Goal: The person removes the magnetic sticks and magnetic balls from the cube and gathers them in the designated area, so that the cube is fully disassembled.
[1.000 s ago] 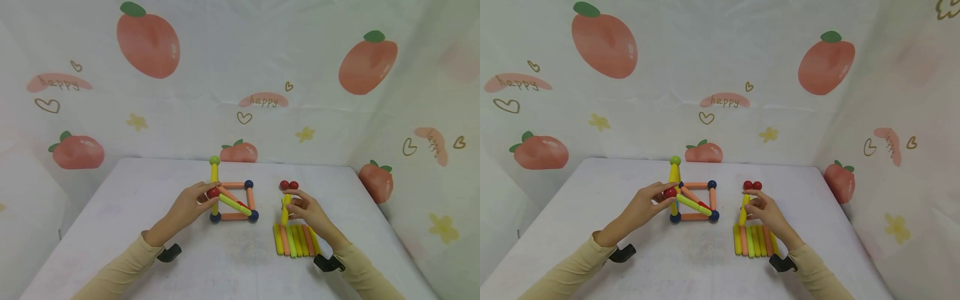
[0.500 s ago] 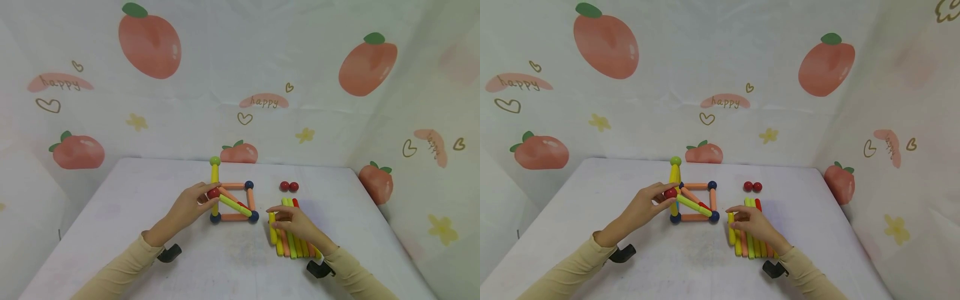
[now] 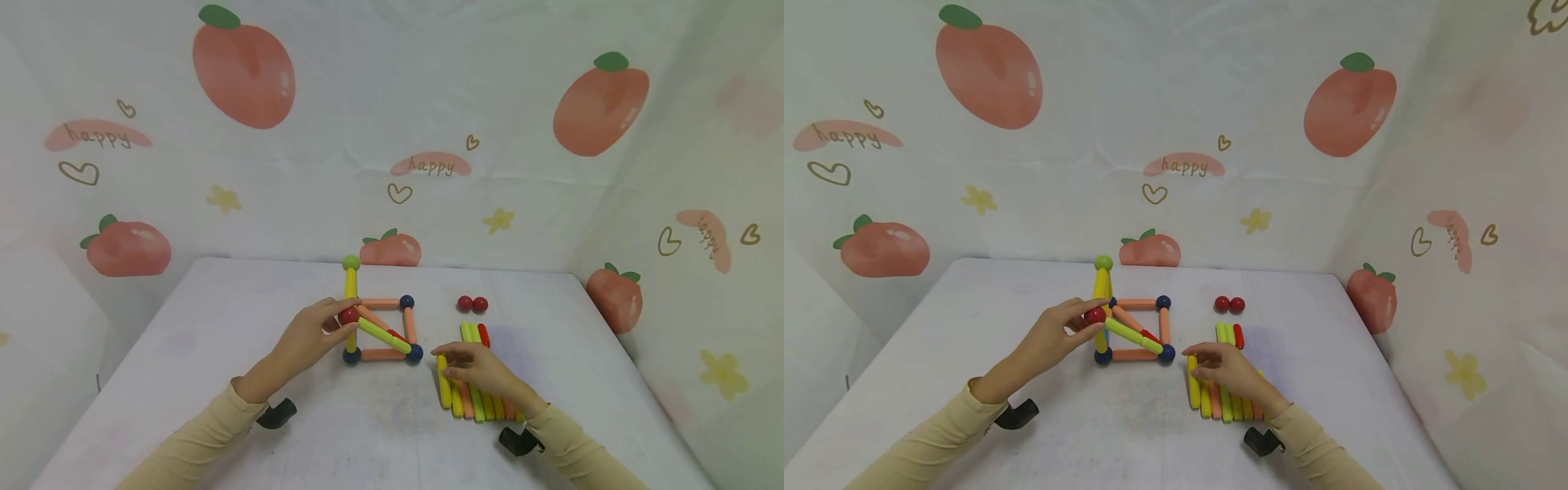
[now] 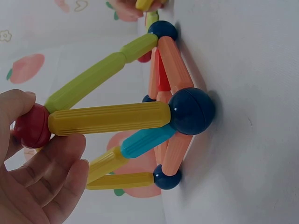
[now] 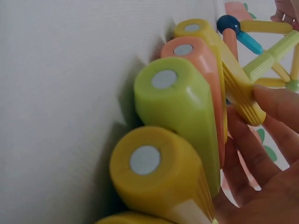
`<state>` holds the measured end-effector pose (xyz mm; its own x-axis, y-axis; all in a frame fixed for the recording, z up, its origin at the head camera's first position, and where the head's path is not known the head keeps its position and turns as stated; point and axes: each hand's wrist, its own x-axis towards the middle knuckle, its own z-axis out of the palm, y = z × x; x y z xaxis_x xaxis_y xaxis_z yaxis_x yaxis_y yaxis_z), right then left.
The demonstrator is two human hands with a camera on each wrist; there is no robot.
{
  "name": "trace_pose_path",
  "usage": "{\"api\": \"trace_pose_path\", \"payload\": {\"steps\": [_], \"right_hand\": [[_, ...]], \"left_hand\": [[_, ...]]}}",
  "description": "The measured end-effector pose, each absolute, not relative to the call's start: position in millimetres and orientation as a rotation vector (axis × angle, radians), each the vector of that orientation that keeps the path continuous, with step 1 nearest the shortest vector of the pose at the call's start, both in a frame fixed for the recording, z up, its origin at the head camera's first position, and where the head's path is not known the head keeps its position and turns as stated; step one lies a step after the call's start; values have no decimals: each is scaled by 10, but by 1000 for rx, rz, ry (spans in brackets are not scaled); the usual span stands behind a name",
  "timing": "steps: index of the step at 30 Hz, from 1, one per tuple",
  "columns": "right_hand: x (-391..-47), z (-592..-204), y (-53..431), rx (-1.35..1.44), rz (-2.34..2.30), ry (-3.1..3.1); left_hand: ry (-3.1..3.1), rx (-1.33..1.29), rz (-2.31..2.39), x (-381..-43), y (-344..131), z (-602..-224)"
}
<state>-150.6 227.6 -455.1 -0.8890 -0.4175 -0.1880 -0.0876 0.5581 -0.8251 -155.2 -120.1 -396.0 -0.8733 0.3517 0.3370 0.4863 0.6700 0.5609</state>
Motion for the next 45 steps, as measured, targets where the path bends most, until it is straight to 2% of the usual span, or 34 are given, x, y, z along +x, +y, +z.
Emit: {"api": "trace_pose_path", "payload": {"steps": [7, 21, 45], "right_hand": [[-1494, -4586, 2281, -497, -1282, 2407], [-1467, -4577, 2214, -389, -1172, 2534], [-1451, -4592, 2210, -529, -1062, 2610]], "left_hand": [[-2683, -677, -984, -1548, -1203, -3955], [-2682, -680, -987, -1562, -1206, -3979], [-2640, -700, -971, -1580, -1206, -4022]]}}
